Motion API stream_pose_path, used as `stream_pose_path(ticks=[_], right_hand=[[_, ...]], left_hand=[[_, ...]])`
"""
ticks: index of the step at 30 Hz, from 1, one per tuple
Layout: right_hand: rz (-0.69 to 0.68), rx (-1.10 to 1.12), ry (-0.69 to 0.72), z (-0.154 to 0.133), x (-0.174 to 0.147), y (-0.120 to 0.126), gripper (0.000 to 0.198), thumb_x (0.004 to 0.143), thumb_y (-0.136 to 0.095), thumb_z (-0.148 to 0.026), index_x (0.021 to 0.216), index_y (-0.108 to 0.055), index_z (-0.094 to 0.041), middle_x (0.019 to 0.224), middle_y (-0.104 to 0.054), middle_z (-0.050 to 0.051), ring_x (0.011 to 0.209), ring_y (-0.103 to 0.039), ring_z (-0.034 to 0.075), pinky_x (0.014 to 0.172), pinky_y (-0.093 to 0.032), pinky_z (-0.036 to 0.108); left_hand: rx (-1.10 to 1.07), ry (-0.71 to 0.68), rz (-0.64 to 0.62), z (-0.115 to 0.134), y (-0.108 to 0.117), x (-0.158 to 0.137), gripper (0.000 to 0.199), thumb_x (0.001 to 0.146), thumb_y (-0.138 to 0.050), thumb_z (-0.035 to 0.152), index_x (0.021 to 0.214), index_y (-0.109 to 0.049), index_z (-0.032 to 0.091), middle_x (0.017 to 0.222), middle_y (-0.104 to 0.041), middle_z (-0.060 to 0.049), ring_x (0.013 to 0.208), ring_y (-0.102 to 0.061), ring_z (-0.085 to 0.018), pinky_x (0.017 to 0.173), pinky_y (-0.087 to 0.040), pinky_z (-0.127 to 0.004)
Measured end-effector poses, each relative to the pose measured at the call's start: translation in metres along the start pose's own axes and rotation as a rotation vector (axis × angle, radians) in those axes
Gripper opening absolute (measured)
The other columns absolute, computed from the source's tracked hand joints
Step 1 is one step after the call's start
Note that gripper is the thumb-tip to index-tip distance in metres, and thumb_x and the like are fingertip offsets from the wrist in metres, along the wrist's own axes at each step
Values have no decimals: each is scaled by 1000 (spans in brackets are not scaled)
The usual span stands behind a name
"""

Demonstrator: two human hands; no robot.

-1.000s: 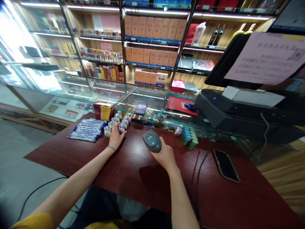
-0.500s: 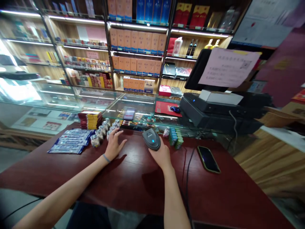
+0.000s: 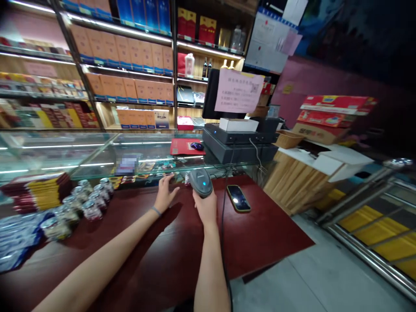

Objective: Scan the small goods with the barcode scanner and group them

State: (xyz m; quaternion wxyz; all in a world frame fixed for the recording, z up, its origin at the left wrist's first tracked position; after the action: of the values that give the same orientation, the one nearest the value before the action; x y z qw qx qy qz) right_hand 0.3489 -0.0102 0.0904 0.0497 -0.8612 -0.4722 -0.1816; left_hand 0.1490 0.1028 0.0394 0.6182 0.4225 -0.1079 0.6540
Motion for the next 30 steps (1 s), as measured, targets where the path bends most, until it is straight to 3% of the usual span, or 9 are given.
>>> stream_pose_path(ticks=[9,16,21,25,30], right_hand=[[82,134,-89,12,7,21,23,77,-67,-35,66,-53,-22,45,-54,-5,35,-49,11,41,-41,24],[23,77,-104,13,6,15,22,80,-64,-39,71,-52,-23,50,-57,-4,38,-52,12,42,-43,24],[11,53,-110,11,5,12,23,80,-64,-41,70,-51,-24,48,-55,-4,40,-54,14,44,-45,25],[4,97,-111,10,3,6,25,77,-68,-41,70,-51,-24,48,-53,-6,38,-51,13,40,-42,25],[-97,93,-67,4,-3,-14,29,77,-71,-42,91,-59,-20,53,-59,-4,39,-53,14,42,-44,25]], left_hand=[[-69,101,-74,-22,-77,27,59,81,-67,18,137,-51,22,127,-42,-12,129,-45,-29,115,-36,-52],[-132,143,-66,-29,-97,28,48,78,-61,10,125,-56,19,121,-46,-11,121,-50,-27,112,-38,-53],[-201,157,-16,-26,-76,22,40,79,-65,15,118,-57,19,115,-55,-10,113,-55,-26,107,-42,-50],[-428,301,7,-34,-35,5,47,83,-68,28,127,-53,21,123,-56,-10,105,-61,-21,95,-51,-41],[-795,516,-29,-45,33,-27,68,87,-70,38,148,-40,31,121,-61,-7,96,-65,-16,83,-55,-30]])
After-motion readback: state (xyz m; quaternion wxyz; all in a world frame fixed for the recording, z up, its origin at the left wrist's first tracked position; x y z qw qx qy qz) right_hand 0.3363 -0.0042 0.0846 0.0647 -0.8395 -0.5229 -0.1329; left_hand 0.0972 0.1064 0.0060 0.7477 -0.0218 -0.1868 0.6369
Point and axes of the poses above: each hand's wrist, its own x-axis towards the middle knuckle, its own y-axis out of the back of the hand, z = x × y, the point moved 10 cm from there along x, towards the middle knuckle
